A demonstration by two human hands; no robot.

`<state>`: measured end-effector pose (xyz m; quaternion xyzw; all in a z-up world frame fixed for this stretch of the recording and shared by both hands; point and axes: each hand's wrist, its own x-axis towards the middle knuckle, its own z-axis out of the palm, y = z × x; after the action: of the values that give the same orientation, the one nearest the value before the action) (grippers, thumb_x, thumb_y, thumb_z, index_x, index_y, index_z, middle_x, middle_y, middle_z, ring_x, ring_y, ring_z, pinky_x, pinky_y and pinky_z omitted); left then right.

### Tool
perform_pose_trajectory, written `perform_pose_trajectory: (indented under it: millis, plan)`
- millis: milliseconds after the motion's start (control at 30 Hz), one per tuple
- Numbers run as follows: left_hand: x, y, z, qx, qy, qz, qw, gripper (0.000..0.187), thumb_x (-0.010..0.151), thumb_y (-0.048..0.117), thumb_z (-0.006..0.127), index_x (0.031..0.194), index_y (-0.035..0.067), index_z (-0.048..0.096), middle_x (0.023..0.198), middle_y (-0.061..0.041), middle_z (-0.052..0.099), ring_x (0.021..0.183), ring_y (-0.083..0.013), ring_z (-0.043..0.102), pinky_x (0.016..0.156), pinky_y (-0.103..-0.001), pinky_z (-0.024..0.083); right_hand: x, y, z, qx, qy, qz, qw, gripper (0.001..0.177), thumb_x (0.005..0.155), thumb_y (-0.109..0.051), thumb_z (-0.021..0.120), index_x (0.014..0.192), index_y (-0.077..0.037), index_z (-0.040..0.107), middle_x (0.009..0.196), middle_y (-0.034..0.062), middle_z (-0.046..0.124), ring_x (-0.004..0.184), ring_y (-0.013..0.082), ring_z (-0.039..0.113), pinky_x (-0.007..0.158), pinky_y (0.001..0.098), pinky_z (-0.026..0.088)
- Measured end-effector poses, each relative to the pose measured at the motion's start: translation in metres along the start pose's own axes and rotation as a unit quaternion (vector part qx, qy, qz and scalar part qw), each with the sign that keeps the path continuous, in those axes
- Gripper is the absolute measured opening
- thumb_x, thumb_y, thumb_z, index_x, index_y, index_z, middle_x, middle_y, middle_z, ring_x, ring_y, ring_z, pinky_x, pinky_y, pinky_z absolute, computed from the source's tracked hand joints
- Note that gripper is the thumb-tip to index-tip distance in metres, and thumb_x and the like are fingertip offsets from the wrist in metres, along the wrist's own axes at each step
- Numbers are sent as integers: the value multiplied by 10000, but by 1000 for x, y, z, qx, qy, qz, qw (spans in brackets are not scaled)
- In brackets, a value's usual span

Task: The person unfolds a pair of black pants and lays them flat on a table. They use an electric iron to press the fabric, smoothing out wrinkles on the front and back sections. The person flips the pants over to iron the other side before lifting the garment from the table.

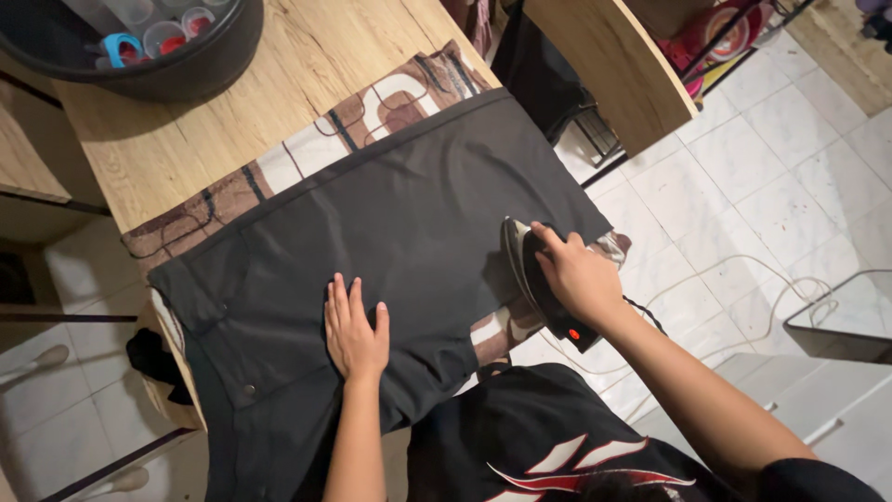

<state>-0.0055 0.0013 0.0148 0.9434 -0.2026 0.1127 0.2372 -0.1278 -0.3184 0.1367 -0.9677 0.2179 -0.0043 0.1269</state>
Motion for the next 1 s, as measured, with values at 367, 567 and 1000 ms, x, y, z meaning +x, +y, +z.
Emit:
perform_pose_trajectory:
  millis: [367, 567, 1000]
  plan:
    - [1, 6, -2, 20, -19, -7, 1000, 639, 944, 373, 604, 1493, 64, 494, 1616, -132, 406, 1490, -311, 381, 1219, -475, 291, 92, -30, 9, 12, -12, -4, 1000, 462, 1006, -374, 548, 1454, -309, 456, 1069, 229, 640, 796, 472, 695, 683, 556, 558]
    - [1, 6, -2, 21, -16, 4, 1000, 653, 925, 367, 609, 1485, 50, 497, 1609, -147, 421, 1479, -313, 392, 1213, -481, 294, 150, -50, 20, 17, -10, -18, 1000, 435, 1025, -362, 529, 1444, -295, 433, 1107, 242, 633, 835, 483, 697, 710, 568, 553]
    - [4, 10, -7, 0, -23, -3, 1000, 677, 904, 380, 613, 1482, 49, 495, 1599, -160, 422, 1470, -341, 402, 1204, -496, 307, 260, -75, 37, -16, 14, -43, 999, 395, 1042, -365, 540, 1397, -219, 450, 1122, 272, 639, 906, 492, 689, 740, 594, 536]
